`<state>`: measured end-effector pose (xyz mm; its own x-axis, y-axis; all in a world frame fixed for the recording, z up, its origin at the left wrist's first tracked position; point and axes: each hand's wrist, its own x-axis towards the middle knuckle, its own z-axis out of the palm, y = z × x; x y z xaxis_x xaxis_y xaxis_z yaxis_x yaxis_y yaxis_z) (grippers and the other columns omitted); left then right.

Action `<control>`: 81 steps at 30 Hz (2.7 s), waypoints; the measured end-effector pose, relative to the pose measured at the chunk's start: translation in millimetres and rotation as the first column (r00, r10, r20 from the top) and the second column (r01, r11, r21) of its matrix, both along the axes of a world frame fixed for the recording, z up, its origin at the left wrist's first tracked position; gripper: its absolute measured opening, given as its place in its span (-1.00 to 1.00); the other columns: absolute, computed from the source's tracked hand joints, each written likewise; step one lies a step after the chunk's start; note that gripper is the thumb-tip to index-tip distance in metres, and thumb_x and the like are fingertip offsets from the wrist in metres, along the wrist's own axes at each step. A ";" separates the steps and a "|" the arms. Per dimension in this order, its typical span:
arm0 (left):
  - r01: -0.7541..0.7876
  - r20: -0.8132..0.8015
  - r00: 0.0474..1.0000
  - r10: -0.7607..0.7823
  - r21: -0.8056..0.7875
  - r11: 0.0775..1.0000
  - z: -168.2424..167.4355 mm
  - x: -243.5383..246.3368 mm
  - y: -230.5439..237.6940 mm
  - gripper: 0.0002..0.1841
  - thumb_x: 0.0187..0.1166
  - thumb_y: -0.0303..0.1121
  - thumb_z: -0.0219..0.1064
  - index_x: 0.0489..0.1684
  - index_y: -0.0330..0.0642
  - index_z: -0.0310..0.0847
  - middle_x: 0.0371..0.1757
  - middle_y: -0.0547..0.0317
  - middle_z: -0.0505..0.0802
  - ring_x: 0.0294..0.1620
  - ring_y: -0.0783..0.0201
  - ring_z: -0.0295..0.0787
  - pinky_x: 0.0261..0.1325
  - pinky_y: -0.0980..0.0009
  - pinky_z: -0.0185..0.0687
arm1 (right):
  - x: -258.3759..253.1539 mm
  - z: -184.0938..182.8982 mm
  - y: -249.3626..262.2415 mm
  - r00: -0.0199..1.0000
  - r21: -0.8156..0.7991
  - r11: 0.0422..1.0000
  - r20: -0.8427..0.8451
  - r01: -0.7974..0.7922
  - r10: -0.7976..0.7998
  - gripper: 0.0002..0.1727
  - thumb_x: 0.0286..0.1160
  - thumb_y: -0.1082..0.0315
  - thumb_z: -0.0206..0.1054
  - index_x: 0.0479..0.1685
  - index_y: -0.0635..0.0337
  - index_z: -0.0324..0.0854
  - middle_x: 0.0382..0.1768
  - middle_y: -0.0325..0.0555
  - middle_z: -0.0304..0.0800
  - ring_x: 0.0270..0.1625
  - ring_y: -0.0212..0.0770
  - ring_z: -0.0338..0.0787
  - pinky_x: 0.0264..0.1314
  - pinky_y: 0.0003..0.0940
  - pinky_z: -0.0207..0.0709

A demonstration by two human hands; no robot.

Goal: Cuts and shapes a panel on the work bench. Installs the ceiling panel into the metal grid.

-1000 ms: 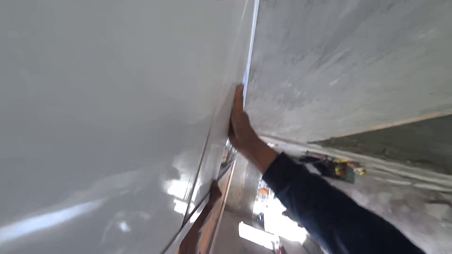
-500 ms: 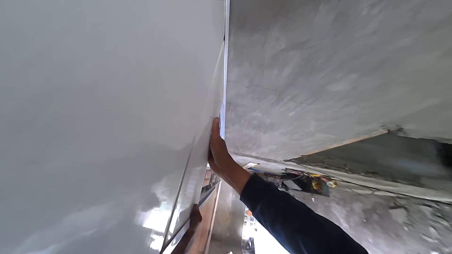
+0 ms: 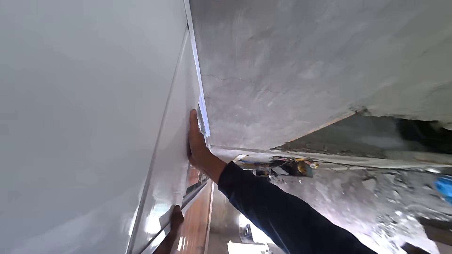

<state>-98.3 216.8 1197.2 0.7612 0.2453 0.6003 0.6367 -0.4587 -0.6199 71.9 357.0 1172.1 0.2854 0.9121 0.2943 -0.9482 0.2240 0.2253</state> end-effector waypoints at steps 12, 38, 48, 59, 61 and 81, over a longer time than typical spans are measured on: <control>0.107 0.002 0.994 -0.107 -0.006 0.994 2.9 -4.5 9.8 -0.61 0.42 -0.42 0.49 -0.14 -0.75 0.59 -0.24 -0.08 0.84 -0.01 0.78 0.74 0.20 0.83 0.52 | 2.7 -4.2 -7.2 0.999 0.047 0.999 0.039 0.011 -0.013 0.18 0.28 -0.78 -0.36 0.35 0.11 0.54 0.15 0.19 0.72 0.15 0.05 0.74 0.11 0.13 0.64; 0.174 0.170 0.974 -0.149 -0.141 0.975 -1.6 -3.5 10.8 -0.69 0.37 -0.56 0.48 -0.11 -0.69 0.57 -0.19 0.33 0.86 -0.01 0.86 0.73 0.17 0.76 0.65 | -14.0 -0.1 63.3 0.947 0.455 0.890 -0.271 -0.031 0.171 0.31 0.12 -0.82 -0.70 0.50 -0.04 0.43 0.14 -0.06 0.78 0.16 -0.14 0.79 0.10 -0.01 0.70; 0.112 0.040 0.993 -0.108 -0.121 0.986 4.2 -5.9 9.6 -0.71 0.48 -0.47 0.44 -0.17 -0.69 0.65 -0.17 0.03 0.86 0.04 0.82 0.71 0.23 0.80 0.54 | 12.8 -6.0 29.6 0.982 0.341 0.939 -0.158 -0.047 0.107 0.30 0.08 -0.84 -0.69 0.50 -0.14 0.47 0.19 -0.06 0.76 0.14 -0.11 0.77 0.01 0.02 0.69; 0.118 0.074 0.991 -0.108 -0.132 0.984 1.8 -1.6 5.4 -0.73 0.45 -0.51 0.44 -0.19 -0.70 0.63 -0.21 0.08 0.85 0.00 0.84 0.70 0.20 0.81 0.55 | -0.7 -3.2 23.6 0.984 0.369 0.926 -0.120 -0.077 0.130 0.34 -0.09 -0.93 -0.62 0.44 -0.21 0.52 0.12 -0.11 0.80 0.10 -0.16 0.79 0.00 -0.02 0.71; 0.134 0.111 0.987 -0.115 -0.180 0.974 0.3 -1.0 6.4 -0.72 0.48 -0.52 0.43 -0.13 -0.72 0.60 -0.17 0.13 0.86 0.03 0.85 0.70 0.21 0.79 0.58 | 0.6 -5.1 26.1 0.986 0.398 0.915 -0.112 -0.068 0.122 0.37 -0.15 -0.94 -0.63 0.43 -0.21 0.53 0.12 -0.10 0.80 0.11 -0.15 0.80 0.00 -0.01 0.72; 0.092 0.097 0.992 -0.086 -0.065 0.994 -1.5 -0.1 0.8 -0.60 0.41 -0.47 0.45 -0.08 -0.80 0.55 -0.16 -0.06 0.83 0.02 0.83 0.70 0.20 0.83 0.52 | -24.4 -12.6 7.6 0.979 0.476 0.879 -0.158 -0.042 0.132 0.29 -0.02 -0.91 -0.57 0.44 -0.19 0.50 0.13 -0.17 0.79 0.13 -0.22 0.79 0.05 -0.07 0.71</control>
<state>-98.4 217.6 1195.7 0.7228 0.2225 0.6543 0.6454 -0.5558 -0.5240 47.5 364.6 1159.5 0.3004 0.7042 0.6433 -0.8918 -0.0318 0.4513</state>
